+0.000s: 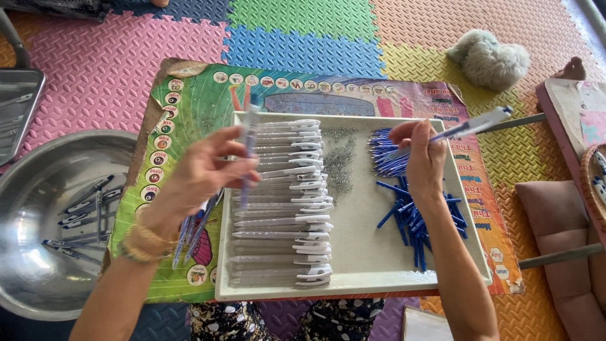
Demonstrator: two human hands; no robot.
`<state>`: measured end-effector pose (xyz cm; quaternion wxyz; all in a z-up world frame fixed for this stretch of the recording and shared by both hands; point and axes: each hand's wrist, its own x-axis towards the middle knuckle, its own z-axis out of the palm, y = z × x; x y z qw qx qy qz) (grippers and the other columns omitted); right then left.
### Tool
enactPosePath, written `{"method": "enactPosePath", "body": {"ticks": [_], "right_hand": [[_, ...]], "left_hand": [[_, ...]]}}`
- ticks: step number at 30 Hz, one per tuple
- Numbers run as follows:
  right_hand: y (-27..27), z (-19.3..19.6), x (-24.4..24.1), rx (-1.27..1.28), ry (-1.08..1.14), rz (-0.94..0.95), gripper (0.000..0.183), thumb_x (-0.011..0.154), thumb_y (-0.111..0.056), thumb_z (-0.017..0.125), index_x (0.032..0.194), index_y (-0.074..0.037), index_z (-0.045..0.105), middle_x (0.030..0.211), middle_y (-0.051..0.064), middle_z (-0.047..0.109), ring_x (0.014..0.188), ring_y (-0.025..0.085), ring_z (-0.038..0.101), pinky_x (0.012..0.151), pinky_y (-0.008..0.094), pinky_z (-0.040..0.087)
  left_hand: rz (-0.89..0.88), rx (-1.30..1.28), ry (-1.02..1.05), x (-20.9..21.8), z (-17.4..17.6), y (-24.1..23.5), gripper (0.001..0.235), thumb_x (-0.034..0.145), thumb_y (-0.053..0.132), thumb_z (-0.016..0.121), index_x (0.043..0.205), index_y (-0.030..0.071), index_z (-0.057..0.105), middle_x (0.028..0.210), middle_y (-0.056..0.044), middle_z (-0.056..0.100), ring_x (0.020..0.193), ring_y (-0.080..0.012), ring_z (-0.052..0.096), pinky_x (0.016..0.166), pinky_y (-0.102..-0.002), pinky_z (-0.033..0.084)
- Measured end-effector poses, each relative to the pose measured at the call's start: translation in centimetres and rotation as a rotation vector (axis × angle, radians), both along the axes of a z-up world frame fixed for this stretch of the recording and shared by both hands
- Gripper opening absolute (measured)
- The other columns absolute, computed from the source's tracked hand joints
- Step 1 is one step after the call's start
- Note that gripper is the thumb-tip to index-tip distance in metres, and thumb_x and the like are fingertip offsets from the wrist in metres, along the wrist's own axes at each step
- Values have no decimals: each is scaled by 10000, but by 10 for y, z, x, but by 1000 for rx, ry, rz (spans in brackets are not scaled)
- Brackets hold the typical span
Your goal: The person assembles pens by inserting blue ink cartridges into white pen bodies. They pick up a pen body, insert a cartridge, and place the assembled pen into a metal bowl on the left.
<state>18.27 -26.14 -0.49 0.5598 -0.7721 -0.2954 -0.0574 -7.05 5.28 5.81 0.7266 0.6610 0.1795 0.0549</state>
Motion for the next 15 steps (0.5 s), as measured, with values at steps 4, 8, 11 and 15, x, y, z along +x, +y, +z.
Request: {"method": "enactPosePath", "body": {"ticks": [4, 8, 11, 15], "right_hand": [[32, 12, -29, 169, 175, 161, 747, 1176, -675, 282, 955, -132, 746, 820, 71, 742, 588, 106, 654, 494, 199, 521], [48, 7, -62, 391, 514, 419, 344, 1126, -248, 580, 908, -20, 716, 957, 198, 743, 710, 220, 757, 623, 329, 668], [53, 7, -84, 443, 627, 460, 109, 993, -11, 734, 1049, 62, 675, 1087, 259, 739, 860, 294, 815, 781, 417, 726], [54, 13, -102, 277, 398, 367, 140, 977, 32, 783, 1073, 85, 697, 1006, 265, 794, 860, 295, 849, 788, 392, 752]], "left_hand": [[-85, -230, -95, 37, -34, -29, 606, 921, 63, 802, 1505, 90, 641, 1168, -205, 765, 921, -297, 823, 806, -476, 736], [-125, -384, -144, 43, -58, -45, 563, 948, 101, 813, 1494, 89, 678, 1178, -167, 811, 948, -274, 837, 818, -461, 738], [-145, -422, -147, 40, -71, -49, 589, 936, 83, 824, 1502, 41, 667, 1178, -179, 821, 971, -271, 838, 832, -460, 735], [-142, -410, -152, 39, -79, -49, 644, 878, 17, 877, 1492, 37, 687, 1140, -209, 827, 951, -297, 844, 804, -480, 739]]}}
